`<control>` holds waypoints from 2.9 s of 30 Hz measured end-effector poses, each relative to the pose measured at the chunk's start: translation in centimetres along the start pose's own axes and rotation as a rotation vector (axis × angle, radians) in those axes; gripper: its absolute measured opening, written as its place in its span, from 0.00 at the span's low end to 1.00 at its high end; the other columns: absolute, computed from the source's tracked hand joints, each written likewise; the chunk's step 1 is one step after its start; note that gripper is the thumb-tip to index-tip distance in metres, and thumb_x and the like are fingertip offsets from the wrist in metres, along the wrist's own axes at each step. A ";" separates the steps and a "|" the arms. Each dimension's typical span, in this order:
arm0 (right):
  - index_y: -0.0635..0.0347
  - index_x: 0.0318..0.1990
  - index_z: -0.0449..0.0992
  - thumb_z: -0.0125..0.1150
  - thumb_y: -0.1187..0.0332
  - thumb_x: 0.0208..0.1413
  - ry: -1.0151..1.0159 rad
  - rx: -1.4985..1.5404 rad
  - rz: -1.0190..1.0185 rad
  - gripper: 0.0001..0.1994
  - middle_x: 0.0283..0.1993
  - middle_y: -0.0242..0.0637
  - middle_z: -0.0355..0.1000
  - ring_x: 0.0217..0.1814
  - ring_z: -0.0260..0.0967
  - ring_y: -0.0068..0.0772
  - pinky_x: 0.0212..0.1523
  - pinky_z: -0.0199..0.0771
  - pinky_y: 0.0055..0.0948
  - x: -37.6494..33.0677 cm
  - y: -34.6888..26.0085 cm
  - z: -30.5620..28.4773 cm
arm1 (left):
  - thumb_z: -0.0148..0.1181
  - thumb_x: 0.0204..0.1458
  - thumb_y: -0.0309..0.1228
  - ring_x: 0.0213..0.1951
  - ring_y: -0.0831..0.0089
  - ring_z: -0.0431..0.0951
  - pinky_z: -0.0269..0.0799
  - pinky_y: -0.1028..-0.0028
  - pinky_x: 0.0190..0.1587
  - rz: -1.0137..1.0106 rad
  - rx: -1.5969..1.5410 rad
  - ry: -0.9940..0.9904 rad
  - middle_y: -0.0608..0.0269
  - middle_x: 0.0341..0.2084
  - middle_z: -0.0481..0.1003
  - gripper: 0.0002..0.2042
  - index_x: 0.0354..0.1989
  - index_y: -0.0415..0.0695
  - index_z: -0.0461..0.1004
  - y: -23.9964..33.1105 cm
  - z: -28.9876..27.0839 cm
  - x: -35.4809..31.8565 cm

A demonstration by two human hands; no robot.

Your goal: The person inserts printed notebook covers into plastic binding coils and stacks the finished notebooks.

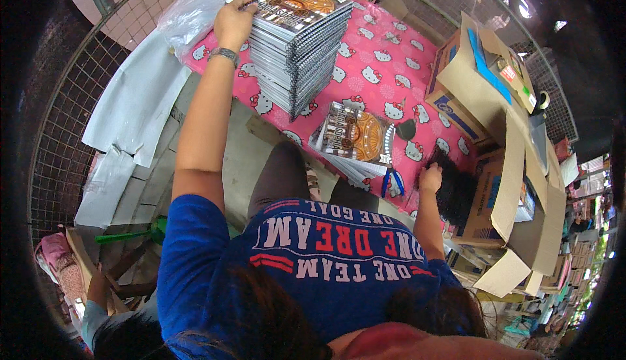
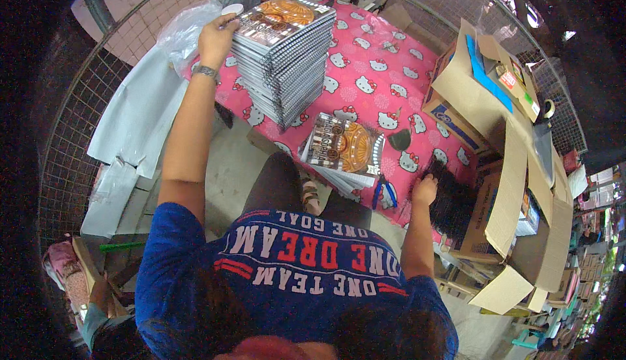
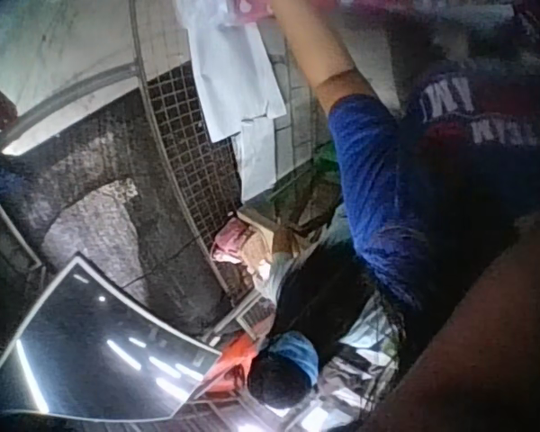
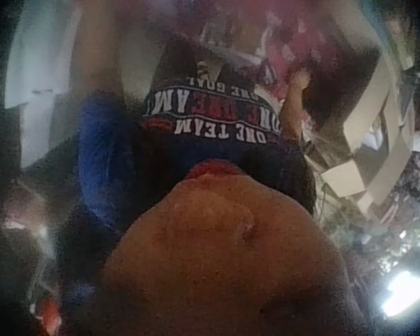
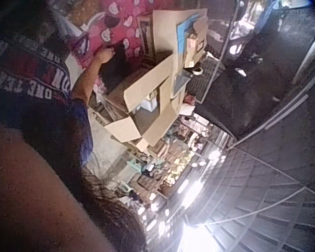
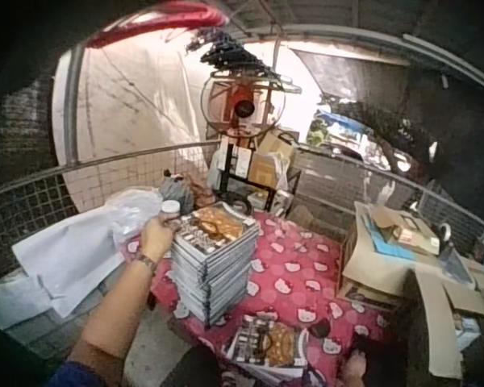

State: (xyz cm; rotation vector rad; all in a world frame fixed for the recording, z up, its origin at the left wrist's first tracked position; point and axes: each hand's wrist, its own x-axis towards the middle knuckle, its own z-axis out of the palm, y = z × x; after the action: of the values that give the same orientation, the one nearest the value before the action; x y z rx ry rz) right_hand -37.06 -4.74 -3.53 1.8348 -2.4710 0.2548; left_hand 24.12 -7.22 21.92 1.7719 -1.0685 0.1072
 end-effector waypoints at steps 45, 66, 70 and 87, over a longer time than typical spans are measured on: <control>0.64 0.46 0.71 0.49 0.78 0.56 -0.255 1.454 0.048 0.11 0.35 0.32 0.71 0.31 0.66 0.22 0.32 0.66 0.22 -2.9 -5.4 -11.4 | 0.65 0.44 0.36 0.44 0.55 0.78 0.73 0.60 0.46 0.451 -0.037 -1.212 0.48 0.40 0.78 0.18 0.45 0.45 0.76 5.9 22.2 -22.4; 0.65 0.70 0.45 0.44 0.67 0.58 -0.183 1.528 -0.174 0.32 0.62 0.42 0.53 0.42 0.59 0.26 0.42 0.59 0.25 -12.2 -16.4 -13.0 | 0.56 0.46 0.30 0.42 0.64 0.77 0.70 0.63 0.44 1.032 0.048 -0.818 0.63 0.36 0.76 0.13 0.42 0.45 0.72 13.3 9.9 -24.7; 0.61 0.71 0.47 0.46 0.62 0.64 -0.309 1.463 -0.217 0.31 0.53 0.40 0.62 0.39 0.56 0.22 0.37 0.58 0.22 -11.1 -15.8 -13.6 | 0.56 0.45 0.27 0.40 0.61 0.78 0.70 0.62 0.42 1.061 0.017 -0.908 0.60 0.33 0.77 0.14 0.43 0.47 0.72 13.8 10.6 -22.4; 0.68 0.68 0.48 0.45 0.64 0.64 -0.146 1.490 -0.071 0.28 0.63 0.47 0.58 0.56 0.58 0.35 0.56 0.55 0.31 -10.5 -17.9 -10.7 | 0.56 0.49 0.32 0.46 0.64 0.73 0.61 0.57 0.53 0.984 0.048 -0.616 0.62 0.36 0.75 0.12 0.43 0.46 0.72 12.7 12.0 -23.6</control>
State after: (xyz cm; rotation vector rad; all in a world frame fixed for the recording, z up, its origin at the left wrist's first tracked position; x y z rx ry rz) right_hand -17.47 1.90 7.30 2.1683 -2.2943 2.5165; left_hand -3.64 -3.48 13.02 1.1743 -2.3301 0.1897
